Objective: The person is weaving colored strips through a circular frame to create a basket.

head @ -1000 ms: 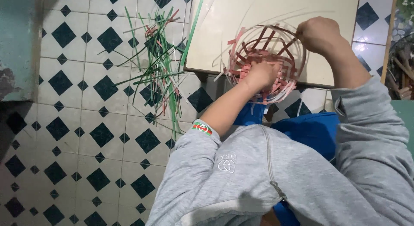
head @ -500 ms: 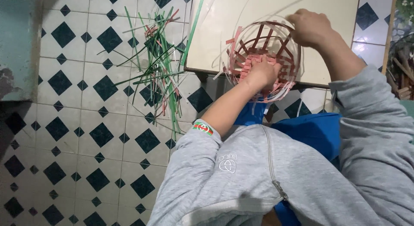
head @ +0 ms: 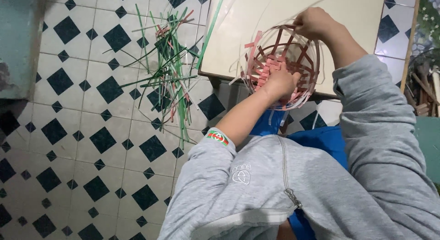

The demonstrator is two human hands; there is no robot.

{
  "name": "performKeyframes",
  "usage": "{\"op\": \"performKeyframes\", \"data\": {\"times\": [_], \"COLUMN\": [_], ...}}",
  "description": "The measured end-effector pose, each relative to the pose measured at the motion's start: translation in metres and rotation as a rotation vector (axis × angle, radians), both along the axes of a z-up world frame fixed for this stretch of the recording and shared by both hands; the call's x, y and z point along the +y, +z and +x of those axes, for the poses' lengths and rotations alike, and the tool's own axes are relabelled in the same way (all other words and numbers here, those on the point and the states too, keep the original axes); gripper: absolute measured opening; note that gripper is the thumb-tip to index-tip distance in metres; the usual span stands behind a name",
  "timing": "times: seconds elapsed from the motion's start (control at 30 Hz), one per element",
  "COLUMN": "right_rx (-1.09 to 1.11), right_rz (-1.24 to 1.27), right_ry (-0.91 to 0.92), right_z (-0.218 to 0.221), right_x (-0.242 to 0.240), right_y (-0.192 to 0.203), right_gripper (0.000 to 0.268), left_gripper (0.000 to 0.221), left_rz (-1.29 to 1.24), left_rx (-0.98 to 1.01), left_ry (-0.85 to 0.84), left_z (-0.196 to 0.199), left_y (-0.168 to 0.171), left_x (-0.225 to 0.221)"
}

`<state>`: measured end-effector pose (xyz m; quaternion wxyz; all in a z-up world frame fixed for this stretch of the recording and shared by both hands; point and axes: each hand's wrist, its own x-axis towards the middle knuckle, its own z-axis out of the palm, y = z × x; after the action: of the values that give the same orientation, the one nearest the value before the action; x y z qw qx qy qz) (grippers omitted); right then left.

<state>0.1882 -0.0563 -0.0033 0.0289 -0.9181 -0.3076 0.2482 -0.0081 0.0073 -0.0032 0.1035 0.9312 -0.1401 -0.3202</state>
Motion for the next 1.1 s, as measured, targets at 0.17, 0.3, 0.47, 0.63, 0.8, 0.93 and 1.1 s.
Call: {"op": "performKeyframes", "data": {"times": [0.17, 0.3, 0.47, 0.63, 0.8, 0.93, 1.1], "right_rx": [-0.069, -0.102, -0.165, -0.244, -0.180, -0.126, -0.290], "right_rz": [-0.088, -0.208, -0.255, -0.247, -0.216, -0.242, -0.455], "right_ry": [0.036, 0.100, 0.113, 0.030, -0.045, -0.080, 0.160], "right_z": [-0.004, -0.024, -0.045, -0.055, -0.053, -0.038, -0.045], "right_x": [0.003, 0.008, 0.006, 0.011, 0.015, 0.017, 0.023], "right_y": [0.004, 0.030, 0.041, 0.047, 0.040, 0.024, 0.027], "right_gripper": [0.023, 0.025, 0.026, 0.038, 0.057, 0.023, 0.026], "left_gripper": [0.048, 0.026, 0.030, 0.037, 0.034, 0.034, 0.035], "left_rz": [0.002, -0.043, 0.029, 0.037, 0.119, 0.014, 0.002], "left_rx": [-0.042, -0.140, -0.157, -0.009, -0.044, -0.059, -0.190], "left_ry": [-0.048, -0.063, -0.077, -0.021, -0.157, -0.023, -0.032], "left_z": [-0.003, -0.005, 0.002, 0.009, 0.015, 0.015, 0.013], "left_y": [0.001, -0.003, -0.022, -0.016, -0.036, -0.044, -0.055], "left_x": [0.002, 0.004, -0.004, -0.007, -0.012, -0.011, -0.012]}}
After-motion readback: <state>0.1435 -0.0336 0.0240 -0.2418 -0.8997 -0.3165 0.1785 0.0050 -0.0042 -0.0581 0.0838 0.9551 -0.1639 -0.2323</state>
